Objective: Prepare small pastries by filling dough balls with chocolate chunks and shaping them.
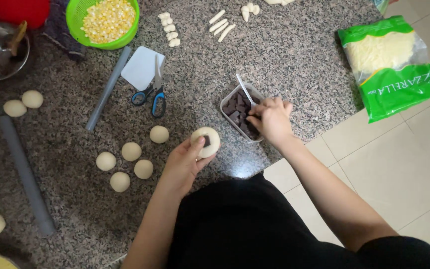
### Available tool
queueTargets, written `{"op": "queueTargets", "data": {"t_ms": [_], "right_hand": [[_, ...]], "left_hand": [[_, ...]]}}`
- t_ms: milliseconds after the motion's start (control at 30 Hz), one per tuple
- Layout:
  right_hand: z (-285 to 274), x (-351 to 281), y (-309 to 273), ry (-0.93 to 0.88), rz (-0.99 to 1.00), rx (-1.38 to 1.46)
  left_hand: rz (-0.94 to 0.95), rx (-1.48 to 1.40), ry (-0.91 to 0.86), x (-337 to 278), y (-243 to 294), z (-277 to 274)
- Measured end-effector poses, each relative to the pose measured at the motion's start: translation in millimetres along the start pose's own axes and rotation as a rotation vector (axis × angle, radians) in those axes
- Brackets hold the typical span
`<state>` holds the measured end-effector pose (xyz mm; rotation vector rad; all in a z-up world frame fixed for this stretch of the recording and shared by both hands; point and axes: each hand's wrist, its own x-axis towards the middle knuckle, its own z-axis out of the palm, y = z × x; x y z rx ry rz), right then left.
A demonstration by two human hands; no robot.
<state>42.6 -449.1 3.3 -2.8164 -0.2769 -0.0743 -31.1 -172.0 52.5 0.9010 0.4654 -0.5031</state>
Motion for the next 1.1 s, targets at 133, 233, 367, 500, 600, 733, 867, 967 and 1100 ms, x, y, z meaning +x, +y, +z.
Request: {"op": "queueTargets", "data": {"t_ms": [133, 233, 367, 500, 600, 733, 867, 967, 1100], "right_hand": [[3, 6, -7, -0.004, -0.032, -0.004], [3, 9, -14, 0.003, -0.049, -0.017], [4, 11, -17, -0.013, -0.026, -0.089], [11, 11, -13, -0.027, -0.026, -0.159], [6, 9, -15, 0.012, -0.012, -0.11], [-30, 8, -37, 0.039, 0.042, 0.065], [-65, 1, -70, -0.005, 0.099, 0.483], [-70, -10, -92, -0.046, 0.084, 0.741], [-61, -21, -113, -0.035, -0.023, 0.818]], "left_hand": [[-0.03, -0.011, 0.031, -4, 2, -2], [-0.024, -0.028, 0.006, -1, -4, -7], [-0.075, -0.032, 0.007, 1, -4, -6], [-0.082, -0.002, 0.005, -3, 3, 2], [-0.071, 0.013, -0.015, -2, 5, 5], [-0.073, -0.005, 0.028, 5, 3, 4], [-0.069, -0.133, 0.05, 10, -1, 1], [-0.048, -0.179, 0.04, 13, -5, 0], [-0.013, -0.232, 0.058, 12, -6, 5]]}}
